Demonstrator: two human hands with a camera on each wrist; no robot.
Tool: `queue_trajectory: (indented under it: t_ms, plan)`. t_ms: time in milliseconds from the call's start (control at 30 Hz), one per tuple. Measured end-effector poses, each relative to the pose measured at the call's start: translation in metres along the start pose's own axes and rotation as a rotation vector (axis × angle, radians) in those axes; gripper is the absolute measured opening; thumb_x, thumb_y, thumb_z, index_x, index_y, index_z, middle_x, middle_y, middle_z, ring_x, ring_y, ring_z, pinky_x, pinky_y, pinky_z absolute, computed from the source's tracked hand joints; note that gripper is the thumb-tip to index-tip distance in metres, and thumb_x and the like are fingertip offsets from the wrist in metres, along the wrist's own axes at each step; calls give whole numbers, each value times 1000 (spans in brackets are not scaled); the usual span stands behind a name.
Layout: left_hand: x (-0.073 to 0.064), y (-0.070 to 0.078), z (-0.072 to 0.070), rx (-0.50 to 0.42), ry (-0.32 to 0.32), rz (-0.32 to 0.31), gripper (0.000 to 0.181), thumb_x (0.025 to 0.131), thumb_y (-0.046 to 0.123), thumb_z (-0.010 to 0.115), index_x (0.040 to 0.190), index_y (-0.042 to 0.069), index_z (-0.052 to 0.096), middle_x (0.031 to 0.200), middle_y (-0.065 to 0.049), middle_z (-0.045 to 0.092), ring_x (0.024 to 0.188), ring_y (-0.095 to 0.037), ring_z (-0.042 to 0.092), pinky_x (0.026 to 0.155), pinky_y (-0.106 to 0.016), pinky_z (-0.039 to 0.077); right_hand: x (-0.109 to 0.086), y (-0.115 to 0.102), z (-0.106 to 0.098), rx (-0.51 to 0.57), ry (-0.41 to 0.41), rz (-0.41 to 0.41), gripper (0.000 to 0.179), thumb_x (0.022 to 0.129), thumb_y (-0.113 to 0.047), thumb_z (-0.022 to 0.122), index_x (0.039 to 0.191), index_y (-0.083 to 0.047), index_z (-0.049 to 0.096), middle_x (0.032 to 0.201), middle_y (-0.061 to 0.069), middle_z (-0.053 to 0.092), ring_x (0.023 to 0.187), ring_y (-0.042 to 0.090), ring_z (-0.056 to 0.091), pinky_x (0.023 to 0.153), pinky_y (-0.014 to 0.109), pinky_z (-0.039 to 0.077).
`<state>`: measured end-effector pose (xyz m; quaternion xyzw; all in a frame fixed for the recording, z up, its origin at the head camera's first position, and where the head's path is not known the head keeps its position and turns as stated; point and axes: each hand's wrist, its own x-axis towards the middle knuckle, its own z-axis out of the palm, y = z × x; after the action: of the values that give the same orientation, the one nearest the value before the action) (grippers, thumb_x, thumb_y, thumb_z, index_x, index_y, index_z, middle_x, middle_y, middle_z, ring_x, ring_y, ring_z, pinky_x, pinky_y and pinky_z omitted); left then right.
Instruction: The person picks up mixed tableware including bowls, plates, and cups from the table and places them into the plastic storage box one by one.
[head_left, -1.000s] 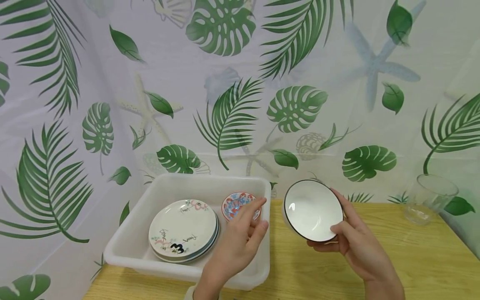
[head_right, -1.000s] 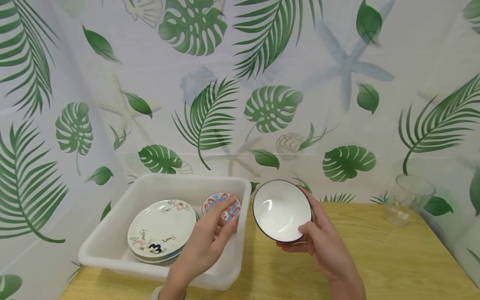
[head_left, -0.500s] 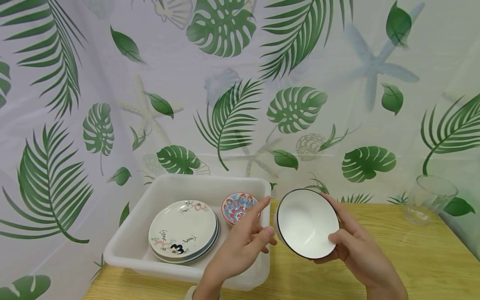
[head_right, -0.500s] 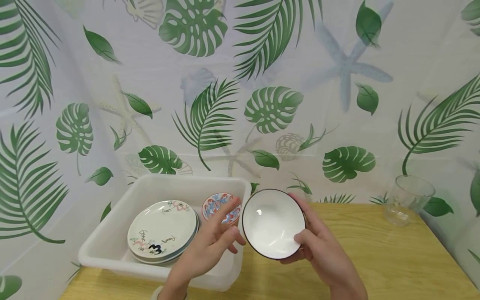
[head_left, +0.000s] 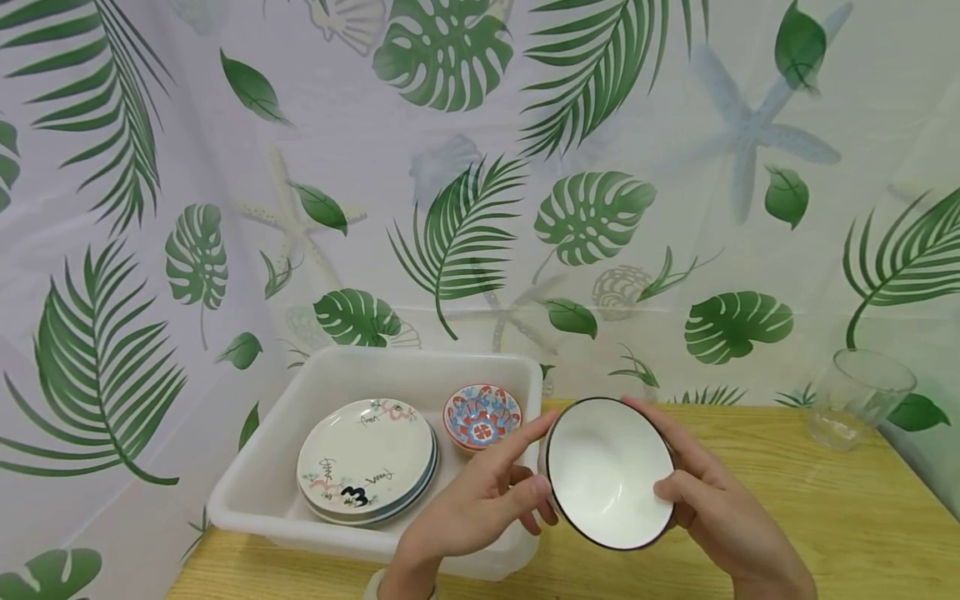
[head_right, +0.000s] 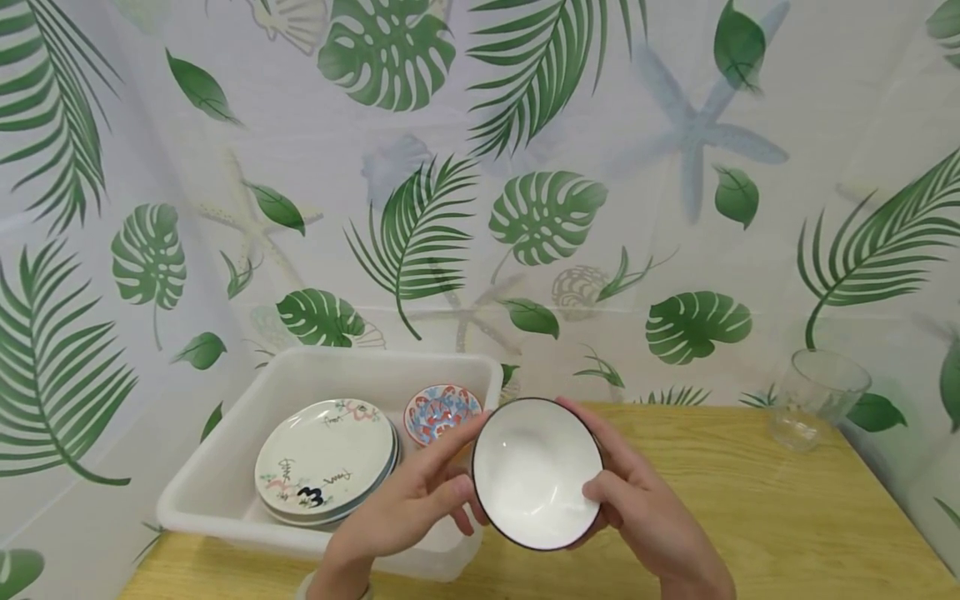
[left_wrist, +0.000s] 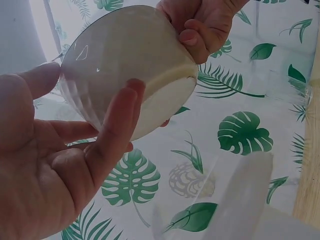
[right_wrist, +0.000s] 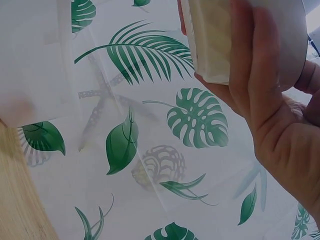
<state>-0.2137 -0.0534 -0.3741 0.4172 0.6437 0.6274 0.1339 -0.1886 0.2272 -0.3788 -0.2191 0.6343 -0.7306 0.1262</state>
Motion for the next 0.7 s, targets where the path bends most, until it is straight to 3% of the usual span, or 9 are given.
queue_trajectory:
  t_ms: [167, 300, 467, 700]
  plan:
    - [-1, 2, -2, -35, -72, -36, 67, 104, 25, 54, 159, 13, 17, 99, -31, 62, 73, -10, 68, 62, -39, 60, -2, 1, 0, -21, -40, -23, 76, 93, 11, 36, 159, -22, 22, 150, -9, 38, 110, 25, 61, 69, 47, 59]
    - [-3, 5, -4, -69, -118, -82, 68, 104, 22, 54, 160, 19, 16, 98, -33, 63, 73, -11, 69, 65, -39, 60, -1, 1, 3, -49, -50, -5, 74, 92, 10, 39, 158, -21, 25, 146, -8, 45, 96, 28, 66, 62, 50, 59]
    - [-3, 4, -6, -118, -142, -122, 65, 104, 18, 53, 158, 21, 18, 111, -34, 59, 75, -11, 71, 67, -52, 59, 0, 1, 8, -102, -38, -5, 70, 94, 9, 41, 157, -20, 29, 139, -7, 52, 81, 26, 68, 56, 47, 58]
    - [-3, -1, -13, -214, -160, -127, 63, 104, 13, 51, 157, 15, 18, 117, -40, 55, 77, -15, 72, 69, -64, 53, 2, 0, 12, -90, -32, 11, 58, 102, 0, 43, 155, -20, 34, 137, -7, 55, 74, 29, 70, 60, 43, 59]
